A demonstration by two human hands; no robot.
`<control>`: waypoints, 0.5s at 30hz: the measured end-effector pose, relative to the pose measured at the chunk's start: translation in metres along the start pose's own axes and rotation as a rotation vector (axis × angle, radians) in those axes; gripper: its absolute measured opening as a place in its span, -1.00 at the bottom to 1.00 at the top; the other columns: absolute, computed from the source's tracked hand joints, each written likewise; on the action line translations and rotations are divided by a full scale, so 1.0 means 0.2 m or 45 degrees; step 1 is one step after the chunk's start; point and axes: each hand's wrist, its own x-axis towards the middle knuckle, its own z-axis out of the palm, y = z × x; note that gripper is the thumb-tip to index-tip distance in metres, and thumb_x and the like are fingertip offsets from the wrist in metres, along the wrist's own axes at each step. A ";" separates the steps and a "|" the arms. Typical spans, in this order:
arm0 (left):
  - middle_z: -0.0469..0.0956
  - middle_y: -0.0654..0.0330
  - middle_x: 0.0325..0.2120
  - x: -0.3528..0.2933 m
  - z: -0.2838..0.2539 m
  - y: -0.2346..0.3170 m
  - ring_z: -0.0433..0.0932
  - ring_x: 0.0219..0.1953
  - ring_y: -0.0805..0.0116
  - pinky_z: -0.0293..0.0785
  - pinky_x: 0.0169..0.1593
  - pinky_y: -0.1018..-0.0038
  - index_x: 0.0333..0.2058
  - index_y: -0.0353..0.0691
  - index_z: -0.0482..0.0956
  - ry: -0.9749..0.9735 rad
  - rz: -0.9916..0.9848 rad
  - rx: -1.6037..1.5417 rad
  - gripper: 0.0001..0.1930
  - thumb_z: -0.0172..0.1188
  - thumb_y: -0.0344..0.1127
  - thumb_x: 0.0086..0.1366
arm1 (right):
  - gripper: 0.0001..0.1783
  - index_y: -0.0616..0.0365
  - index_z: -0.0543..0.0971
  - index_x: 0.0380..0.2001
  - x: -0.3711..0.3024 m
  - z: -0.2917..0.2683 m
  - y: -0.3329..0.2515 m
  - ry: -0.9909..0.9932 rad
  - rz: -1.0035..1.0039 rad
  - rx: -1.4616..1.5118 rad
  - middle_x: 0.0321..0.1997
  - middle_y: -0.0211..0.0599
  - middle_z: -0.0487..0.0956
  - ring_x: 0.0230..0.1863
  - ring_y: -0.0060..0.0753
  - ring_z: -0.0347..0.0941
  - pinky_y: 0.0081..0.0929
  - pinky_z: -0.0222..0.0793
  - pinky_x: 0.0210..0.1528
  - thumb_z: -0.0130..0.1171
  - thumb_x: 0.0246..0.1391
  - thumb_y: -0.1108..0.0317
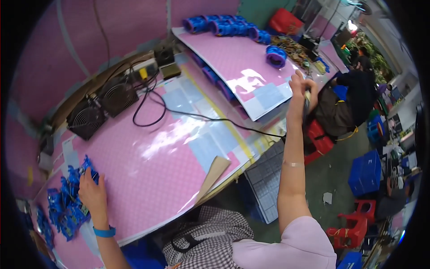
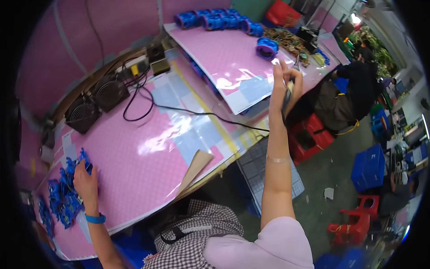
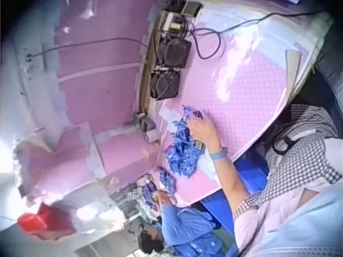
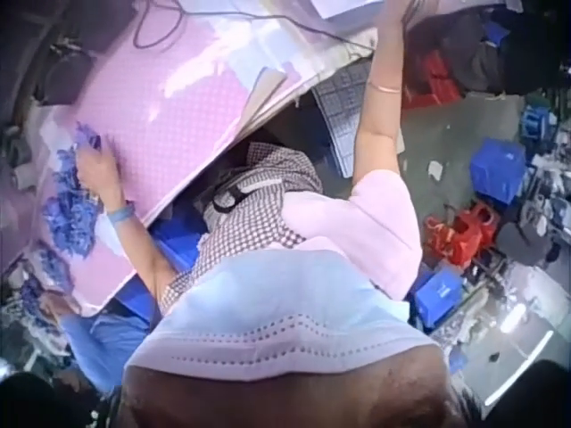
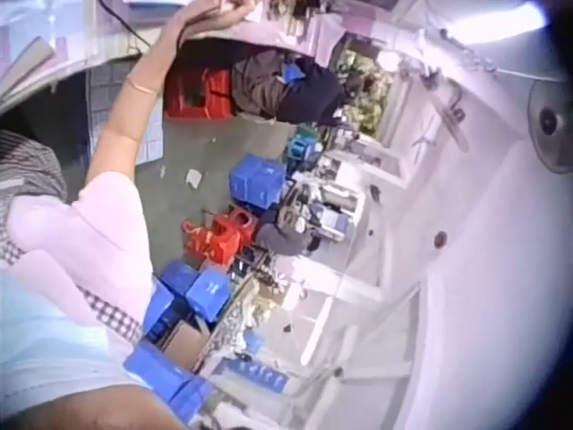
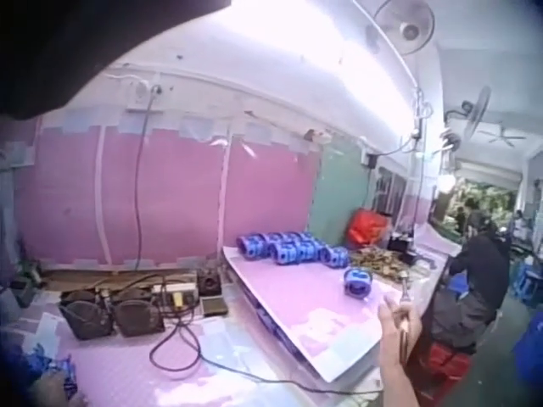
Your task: Soldering components onto circuit boards on an assembly line.
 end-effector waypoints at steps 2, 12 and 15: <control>0.57 -0.03 -0.21 0.03 0.04 -0.03 0.54 -0.14 -0.04 0.46 -0.10 0.18 -0.09 -0.27 0.55 -0.088 -0.029 0.101 -0.64 0.24 -0.24 0.17 | -0.70 0.16 0.40 -0.37 0.20 -0.07 0.15 -0.014 -0.180 -0.299 -0.13 -0.10 0.57 0.01 -0.35 0.50 -0.53 0.33 0.04 0.37 -0.05 0.43; 0.53 -0.12 -0.04 0.12 0.23 -0.88 0.51 -0.01 0.02 0.41 0.04 0.30 0.01 -0.41 0.48 0.142 -0.140 -0.082 -0.54 0.21 -0.16 0.27 | -0.71 0.06 0.42 -0.28 0.67 0.00 1.01 -0.392 -0.156 -0.709 -0.48 -0.07 0.52 -0.32 -0.10 0.56 -0.21 0.39 -0.33 0.16 -0.14 0.53; 0.59 0.02 -0.33 -0.09 -0.14 -0.60 0.51 -0.33 0.33 0.40 -0.40 0.33 -0.16 -0.22 0.59 0.372 -0.201 -0.745 -0.67 0.02 -0.09 0.41 | -0.90 0.05 0.50 -0.47 0.58 0.12 0.93 -0.210 -0.038 -0.378 -0.55 -0.44 0.44 -0.61 -0.60 0.33 -0.59 0.26 -0.55 0.01 0.10 0.39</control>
